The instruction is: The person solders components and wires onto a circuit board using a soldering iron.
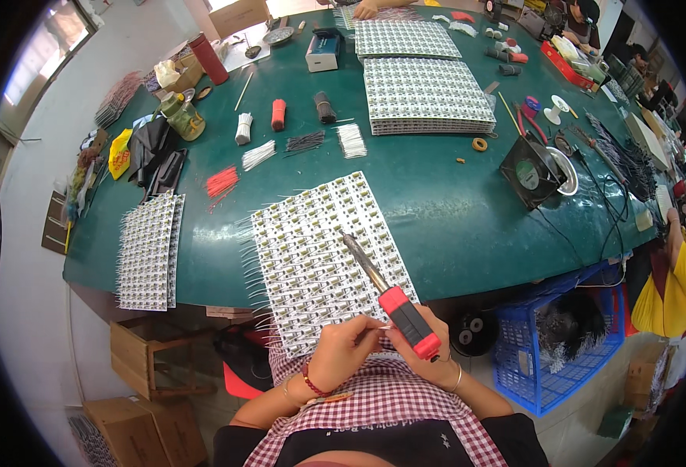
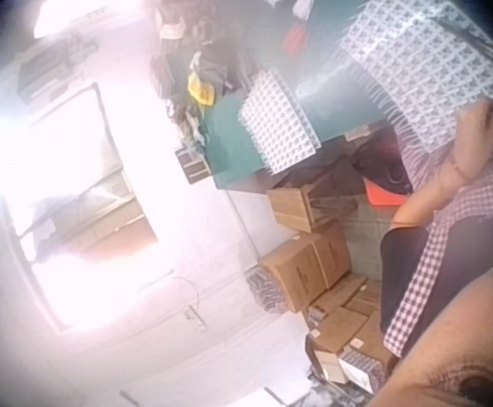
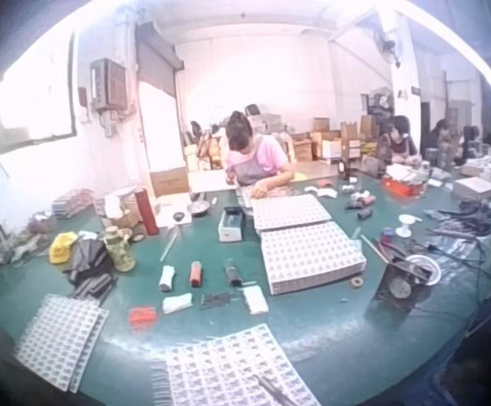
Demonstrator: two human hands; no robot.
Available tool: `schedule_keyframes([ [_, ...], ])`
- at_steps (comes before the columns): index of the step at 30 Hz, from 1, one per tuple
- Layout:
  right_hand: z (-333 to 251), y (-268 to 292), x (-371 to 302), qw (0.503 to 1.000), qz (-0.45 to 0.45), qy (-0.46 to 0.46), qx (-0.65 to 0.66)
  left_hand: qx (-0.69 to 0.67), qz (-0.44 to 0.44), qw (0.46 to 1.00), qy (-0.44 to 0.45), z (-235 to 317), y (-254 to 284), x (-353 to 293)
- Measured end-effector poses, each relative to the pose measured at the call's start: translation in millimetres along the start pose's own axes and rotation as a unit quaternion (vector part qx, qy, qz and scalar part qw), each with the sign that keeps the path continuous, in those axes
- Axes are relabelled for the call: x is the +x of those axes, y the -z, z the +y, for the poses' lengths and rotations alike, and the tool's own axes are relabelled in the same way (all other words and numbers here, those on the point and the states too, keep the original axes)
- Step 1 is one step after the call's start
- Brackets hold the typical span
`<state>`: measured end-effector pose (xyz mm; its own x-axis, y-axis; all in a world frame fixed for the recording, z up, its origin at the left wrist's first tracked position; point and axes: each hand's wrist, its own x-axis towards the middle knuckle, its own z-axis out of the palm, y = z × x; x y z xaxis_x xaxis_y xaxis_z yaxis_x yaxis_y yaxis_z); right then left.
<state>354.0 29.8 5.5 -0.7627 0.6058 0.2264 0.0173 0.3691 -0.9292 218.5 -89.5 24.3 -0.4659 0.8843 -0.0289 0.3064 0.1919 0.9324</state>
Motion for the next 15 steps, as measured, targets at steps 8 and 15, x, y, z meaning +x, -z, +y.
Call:
schedule_keyframes([
  [8, -6.9, 0.6, 5.0, 0.999, 0.001, 0.014, -0.032, 0.013, 0.008, 1.000, -0.019, -2.7, 0.2, 0.6],
  [15, -5.3, 0.2, 5.8, 1.000, 0.005, -0.005, -0.027, 0.041, 0.045, 0.996, -0.064, -2.2, -1.7, 3.7],
])
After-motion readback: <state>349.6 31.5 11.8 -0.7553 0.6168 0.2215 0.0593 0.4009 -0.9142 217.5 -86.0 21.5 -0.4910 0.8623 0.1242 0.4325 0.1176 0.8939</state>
